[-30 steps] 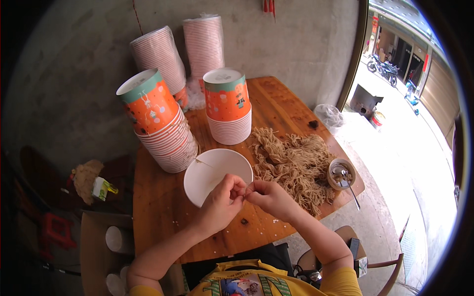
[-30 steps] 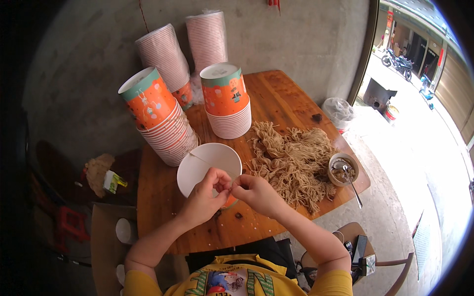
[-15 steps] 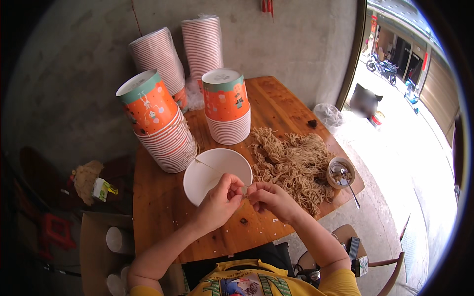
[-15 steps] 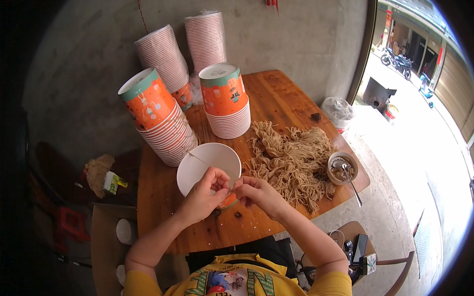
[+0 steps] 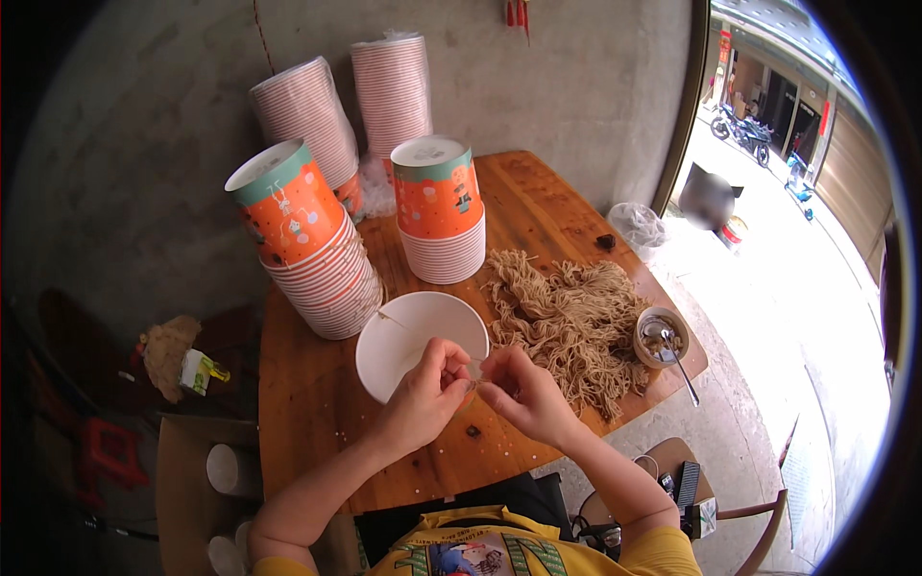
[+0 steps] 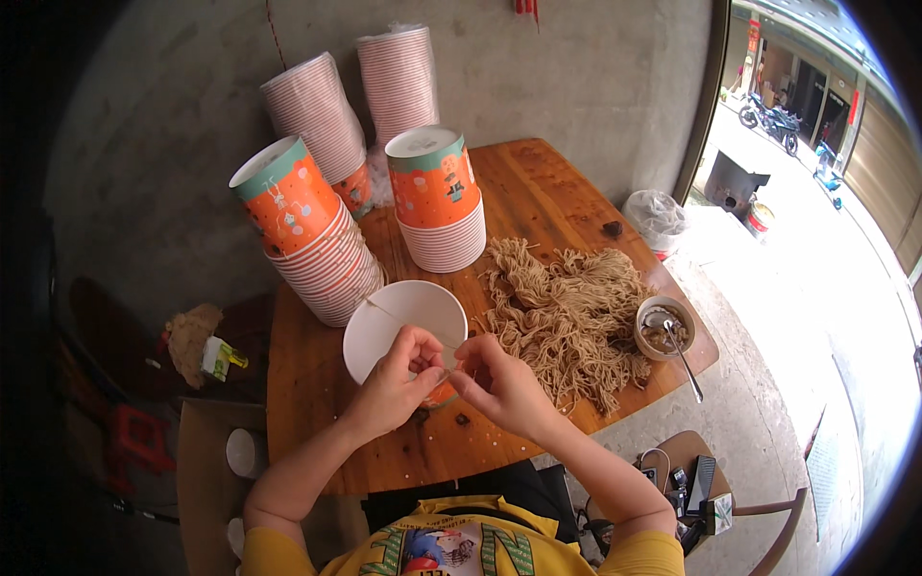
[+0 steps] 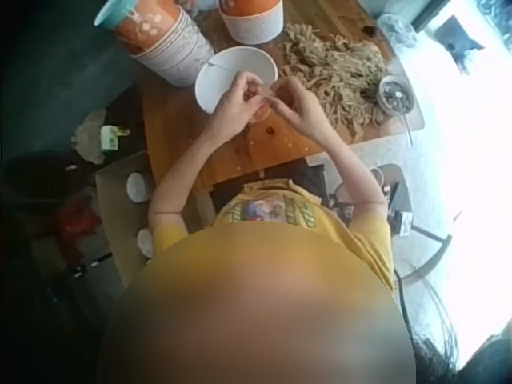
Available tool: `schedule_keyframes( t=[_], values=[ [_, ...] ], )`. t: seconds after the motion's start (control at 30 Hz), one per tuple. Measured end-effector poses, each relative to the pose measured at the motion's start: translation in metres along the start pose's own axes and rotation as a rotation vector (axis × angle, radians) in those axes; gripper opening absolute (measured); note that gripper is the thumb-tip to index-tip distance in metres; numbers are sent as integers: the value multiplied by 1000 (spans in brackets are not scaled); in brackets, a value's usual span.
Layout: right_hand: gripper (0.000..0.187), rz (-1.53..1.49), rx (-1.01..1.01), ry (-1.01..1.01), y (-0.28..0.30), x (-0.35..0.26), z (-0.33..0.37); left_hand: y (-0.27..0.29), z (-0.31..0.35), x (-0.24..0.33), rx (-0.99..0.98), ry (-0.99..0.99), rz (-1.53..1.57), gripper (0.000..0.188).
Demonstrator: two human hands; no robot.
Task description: Cleaning and sorting dried shredded food strands by hand into paper cups.
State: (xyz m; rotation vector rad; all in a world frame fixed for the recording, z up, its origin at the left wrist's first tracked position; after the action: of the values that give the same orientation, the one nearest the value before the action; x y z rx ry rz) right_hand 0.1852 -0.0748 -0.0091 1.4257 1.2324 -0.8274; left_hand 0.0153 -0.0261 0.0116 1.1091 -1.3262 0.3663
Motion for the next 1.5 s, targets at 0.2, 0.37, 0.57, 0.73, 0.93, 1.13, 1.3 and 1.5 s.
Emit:
schedule_keyframes(
  t=[0.2, 0.37, 0.57, 0.73, 0.93, 1.13, 1.3, 1.5],
  values=[
    [24, 252, 103, 241, -5, 0, -2, 1, -1, -5, -5, 40, 73, 23],
    [20, 112, 118, 147, -5, 6, 0, 3, -2, -6, -23, 40, 113, 21],
    [16, -78, 95, 23, -2, 12, -2, 3, -3, -15, 1, 10, 103, 16],
    [15, -94, 91, 7, -2, 13, -2, 5, -3, -12, -30, 47, 121, 14],
    [16, -118, 101, -2, -3, 15, -2, 4, -4, -3, -105, 52, 64, 11],
    [16, -167, 88, -18, -2, 19, -1, 4, -6, -6, -55, 20, 42, 12],
    [18, 64, 102, 213, 2, 5, 0, 3, -9, -11, -27, 14, 67, 13],
    [17, 123, 160, 284, -4, 7, 2, 6, -6, 0, 111, -146, -208, 15]
  ],
)
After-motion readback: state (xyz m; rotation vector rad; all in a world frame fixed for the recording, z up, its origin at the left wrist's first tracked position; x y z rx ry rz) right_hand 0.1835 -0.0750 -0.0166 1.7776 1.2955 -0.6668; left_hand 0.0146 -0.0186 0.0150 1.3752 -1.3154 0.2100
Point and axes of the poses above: each hand's wrist, its own z-axis away from the middle knuckle, its own y-axis out of the back of the hand, x = y × z, the point moved 2 cm from there along -z, towards the middle knuckle, and after that the axes turned 3 degrees about -z, right-handed, at the moved point
